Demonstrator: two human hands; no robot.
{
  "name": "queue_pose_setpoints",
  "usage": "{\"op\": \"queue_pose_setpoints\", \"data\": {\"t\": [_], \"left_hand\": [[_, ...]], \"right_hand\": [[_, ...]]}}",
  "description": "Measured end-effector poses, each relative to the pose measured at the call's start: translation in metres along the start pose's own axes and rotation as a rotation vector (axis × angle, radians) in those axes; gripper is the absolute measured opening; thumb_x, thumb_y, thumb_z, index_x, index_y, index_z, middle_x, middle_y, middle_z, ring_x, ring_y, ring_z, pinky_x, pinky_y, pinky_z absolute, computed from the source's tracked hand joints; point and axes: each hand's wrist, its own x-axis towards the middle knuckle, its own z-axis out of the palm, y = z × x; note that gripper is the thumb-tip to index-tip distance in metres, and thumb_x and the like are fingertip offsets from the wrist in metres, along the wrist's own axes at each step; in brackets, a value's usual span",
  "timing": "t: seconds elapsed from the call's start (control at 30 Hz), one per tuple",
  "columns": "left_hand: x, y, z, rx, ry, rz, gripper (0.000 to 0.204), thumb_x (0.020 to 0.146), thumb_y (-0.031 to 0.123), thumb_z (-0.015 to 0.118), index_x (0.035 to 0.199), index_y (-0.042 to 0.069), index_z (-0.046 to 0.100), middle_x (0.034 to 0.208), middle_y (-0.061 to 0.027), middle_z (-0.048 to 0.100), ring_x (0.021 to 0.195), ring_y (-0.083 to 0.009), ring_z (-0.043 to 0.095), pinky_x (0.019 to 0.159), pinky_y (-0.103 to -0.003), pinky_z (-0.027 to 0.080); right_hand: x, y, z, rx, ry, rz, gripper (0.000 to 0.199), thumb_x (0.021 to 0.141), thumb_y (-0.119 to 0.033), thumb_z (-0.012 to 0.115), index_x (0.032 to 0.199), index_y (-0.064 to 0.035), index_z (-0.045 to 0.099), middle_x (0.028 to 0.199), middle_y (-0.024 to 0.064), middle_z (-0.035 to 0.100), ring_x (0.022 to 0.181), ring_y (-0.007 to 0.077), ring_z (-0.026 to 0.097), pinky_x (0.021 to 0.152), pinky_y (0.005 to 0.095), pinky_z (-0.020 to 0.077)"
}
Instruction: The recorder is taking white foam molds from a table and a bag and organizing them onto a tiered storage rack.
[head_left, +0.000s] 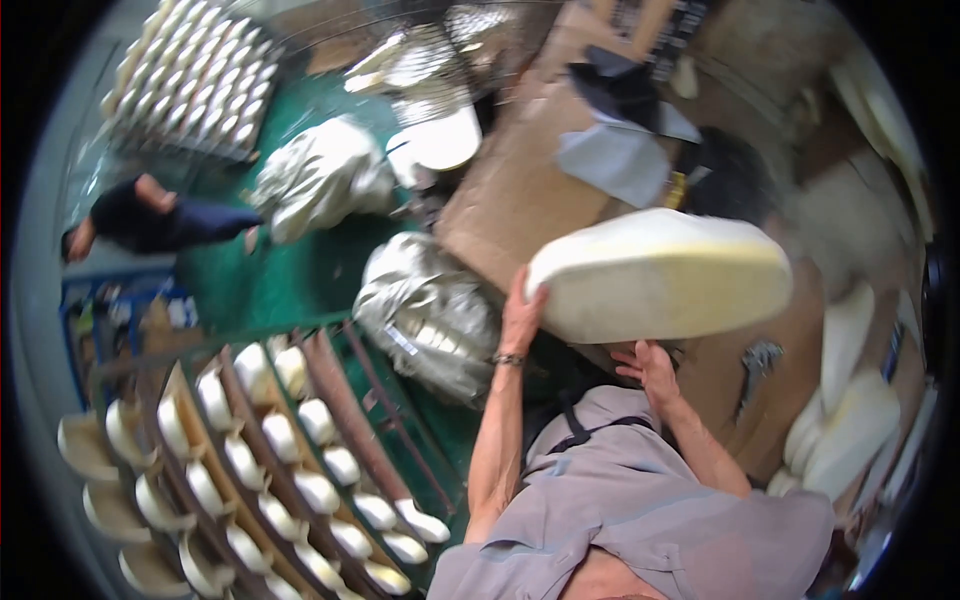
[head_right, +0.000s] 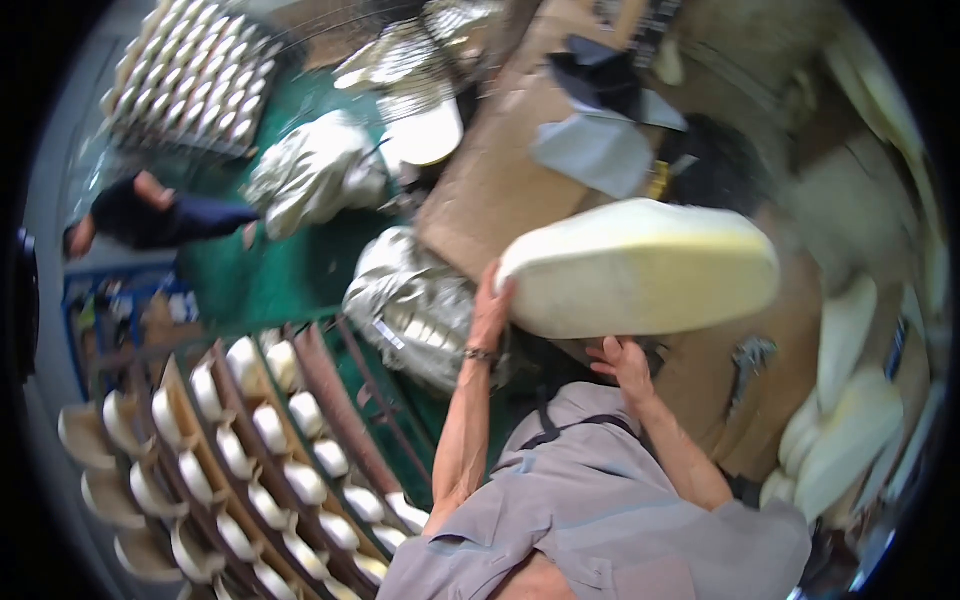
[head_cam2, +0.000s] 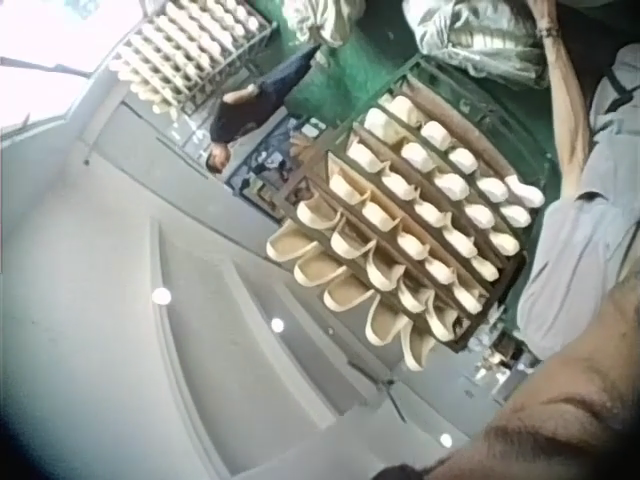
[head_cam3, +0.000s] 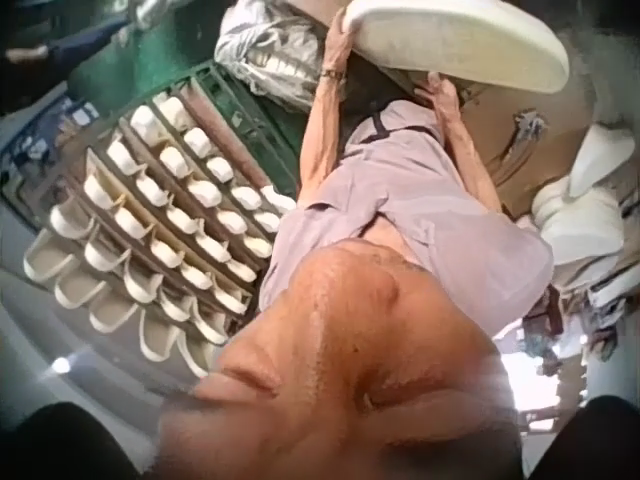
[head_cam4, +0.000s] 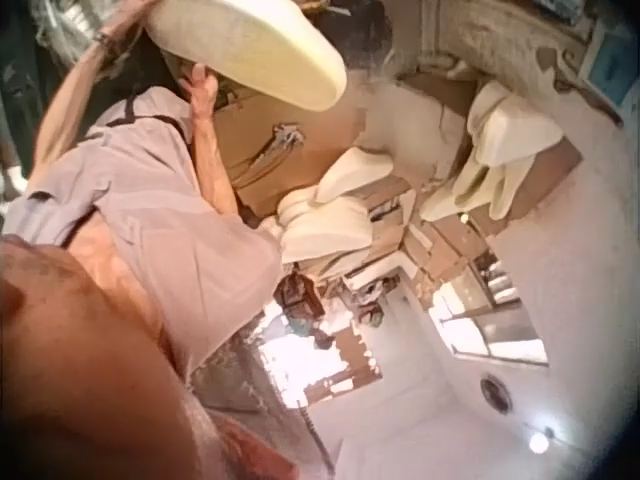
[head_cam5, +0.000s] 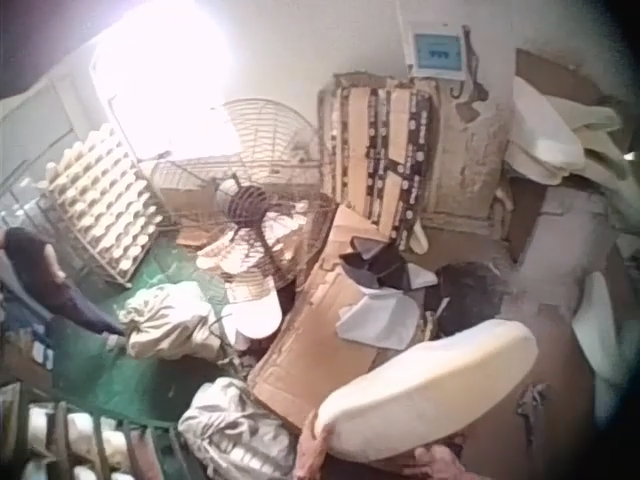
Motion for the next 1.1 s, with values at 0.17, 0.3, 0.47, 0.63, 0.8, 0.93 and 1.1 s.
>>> {"op": "queue_pose_setpoints", "data": {"t": [0.17, 0.3, 0.47, 0.63, 0.8, 0.93, 1.1], "left_hand": [[-0.004, -0.011, 0.004, -0.184, 0.068, 0.018, 0.074, 0.097, 0.046, 0.063, 0.147, -0.003, 0.040, 0.146, -0.0184, 0.048, 0.132, -0.0279, 0.048, 0.111, -0.037, 0.038], [-0.009, -0.018, 0.006, -0.244, 0.211, 0.038, 0.089, 0.087, 0.053, 0.072, 0.148, -0.002, 0.038, 0.144, -0.0189, 0.048, 0.133, -0.0302, 0.046, 0.111, -0.040, 0.037], [-0.050, 0.045, 0.016, -0.041, 0.389, 0.167, 0.065, 0.089, 0.035, 0.076, 0.137, -0.001, 0.050, 0.128, -0.0139, 0.056, 0.117, -0.0258, 0.053, 0.102, -0.036, 0.043], [-0.104, 0.116, 0.038, -0.307, -0.261, -0.027, 0.021, 0.095, 0.008, 0.062, 0.113, -0.001, 0.068, 0.096, -0.0073, 0.071, 0.087, -0.0166, 0.065, 0.080, -0.029, 0.053], [-0.132, 0.129, 0.107, -0.701, -1.084, -0.233, 0.069, 0.102, 0.046, 0.050, 0.150, -0.003, 0.034, 0.147, -0.0189, 0.046, 0.135, -0.0300, 0.047, 0.109, -0.043, 0.044], [-0.141, 0.139, 0.155, -1.017, -1.109, -0.416, 0.081, 0.097, 0.054, 0.054, 0.152, -0.001, 0.029, 0.148, -0.0181, 0.044, 0.137, -0.0308, 0.044, 0.110, -0.044, 0.043], [-0.159, 0.171, 0.178, -1.636, -0.595, -0.500, 0.089, 0.081, 0.056, 0.069, 0.148, 0.009, 0.036, 0.150, -0.0065, 0.045, 0.136, -0.0232, 0.045, 0.114, -0.046, 0.042]], "right_hand": [[-0.020, -0.077, -0.117, -0.351, -0.073, -0.027, 0.079, 0.086, -0.059, 0.070, 0.139, -0.0029, 0.051, 0.127, 0.0112, 0.062, 0.113, 0.0214, 0.061, 0.089, 0.0362, 0.0521], [-0.040, -0.140, -0.163, -0.352, 0.488, -0.197, 0.083, 0.085, -0.057, 0.073, 0.141, -0.0009, 0.049, 0.129, 0.0104, 0.062, 0.112, 0.0196, 0.061, 0.087, 0.0338, 0.0522], [-0.029, -0.165, -0.182, -0.378, 0.638, -0.534, 0.078, 0.082, -0.049, 0.079, 0.137, -0.0003, 0.052, 0.117, 0.0088, 0.066, 0.106, 0.0171, 0.062, 0.086, 0.0315, 0.0520], [-0.052, -0.193, -0.126, -0.351, 0.472, -0.533, 0.075, 0.076, -0.043, 0.086, 0.129, 0.0013, 0.056, 0.106, 0.0076, 0.068, 0.098, 0.0167, 0.065, 0.086, 0.0299, 0.0518], [-0.086, -0.212, -0.058, -0.525, 0.630, -0.569, 0.070, 0.074, -0.042, 0.087, 0.117, 0.0036, 0.056, 0.106, 0.0140, 0.066, 0.095, 0.0180, 0.064, 0.085, 0.0306, 0.0525], [-0.093, -0.201, -0.058, -0.612, 0.688, -0.544, 0.070, 0.075, -0.041, 0.085, 0.119, 0.0028, 0.052, 0.110, 0.0165, 0.063, 0.098, 0.0212, 0.064, 0.085, 0.0323, 0.0528], [-0.102, -0.181, -0.025, -0.420, 0.533, -0.658, 0.080, 0.074, -0.060, 0.082, 0.117, -0.0010, 0.049, 0.106, 0.0098, 0.059, 0.104, 0.0169, 0.057, 0.092, 0.0295, 0.0463]]}}
